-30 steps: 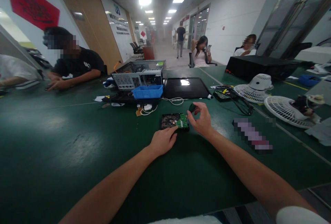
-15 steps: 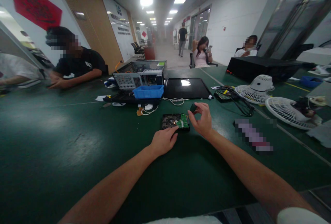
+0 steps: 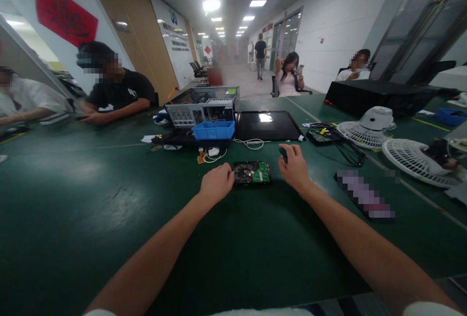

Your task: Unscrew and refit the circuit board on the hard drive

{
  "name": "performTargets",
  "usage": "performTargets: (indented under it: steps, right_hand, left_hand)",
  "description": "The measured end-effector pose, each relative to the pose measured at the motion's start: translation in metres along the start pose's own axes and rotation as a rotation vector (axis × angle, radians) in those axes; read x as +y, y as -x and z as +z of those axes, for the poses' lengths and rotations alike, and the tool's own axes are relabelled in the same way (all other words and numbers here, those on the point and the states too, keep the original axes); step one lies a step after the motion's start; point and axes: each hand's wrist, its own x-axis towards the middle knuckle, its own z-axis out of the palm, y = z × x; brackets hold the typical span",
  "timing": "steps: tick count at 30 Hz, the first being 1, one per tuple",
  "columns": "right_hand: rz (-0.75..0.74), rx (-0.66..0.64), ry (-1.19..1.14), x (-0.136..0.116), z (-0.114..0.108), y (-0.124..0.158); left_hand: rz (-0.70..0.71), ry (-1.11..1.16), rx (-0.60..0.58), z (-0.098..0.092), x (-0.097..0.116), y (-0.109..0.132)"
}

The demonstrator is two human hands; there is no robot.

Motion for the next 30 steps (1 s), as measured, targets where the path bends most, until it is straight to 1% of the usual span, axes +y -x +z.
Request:
performTargets:
  steps: [1,3,4,6,8,11,13,14,16,18,19,21,25,28,30]
  right_hand:
    - [0.014,-0.052,0.057,0.000,0.000,0.000]
    - [0.035,-0.153,0.166,-0.002,-0.001,-0.001]
    - [0.051,-0.188,0.215,-0.003,-0.002,-0.002]
    - [0.103,-0.216,0.301,-0.003,-0.005,-0.003]
    - [0.198,-0.223,0.386,0.002,-0.013,-0.005]
    - [0.372,-0.302,0.504,0.021,-0.030,-0.010]
    - [0.458,-0.385,0.580,0.036,-0.043,-0.016]
    - [0.500,-0.455,0.615,0.043,-0.049,-0.019]
    - [0.589,-0.645,0.625,0.055,-0.061,-0.026]
    - [0.605,-0.810,0.612,0.063,-0.070,-0.032]
    - [0.604,-0.867,0.606,0.066,-0.074,-0.034]
    - [0.615,-0.920,0.604,0.070,-0.080,-0.036]
    - [0.571,-0.961,0.601,0.075,-0.088,-0.038]
    - [0.603,-1.001,0.575,0.078,-0.091,-0.039]
    - [0.622,-1.002,0.579,0.080,-0.091,-0.041]
  left_hand:
    - [-0.050,-0.043,-0.007,-0.004,-0.010,-0.005]
    - [-0.134,-0.115,-0.064,-0.011,-0.031,-0.014]
    - [-0.161,-0.149,-0.106,-0.014,-0.042,-0.018]
    - [-0.200,-0.197,-0.166,-0.017,-0.061,-0.022]
    - [-0.218,-0.231,-0.207,-0.018,-0.076,-0.024]
    - [-0.220,-0.269,-0.262,-0.016,-0.091,-0.025]
    - [-0.222,-0.281,-0.298,-0.014,-0.096,-0.026]
    - [-0.224,-0.284,-0.314,-0.013,-0.098,-0.026]
    - [-0.224,-0.288,-0.338,-0.012,-0.100,-0.027]
    - [-0.221,-0.291,-0.348,-0.012,-0.100,-0.028]
    - [-0.218,-0.292,-0.352,-0.012,-0.100,-0.028]
    - [-0.210,-0.289,-0.354,-0.013,-0.100,-0.027]
    - [-0.198,-0.278,-0.353,-0.015,-0.101,-0.025]
    - [-0.197,-0.271,-0.357,-0.016,-0.103,-0.025]
    - [-0.194,-0.262,-0.361,-0.017,-0.106,-0.025]
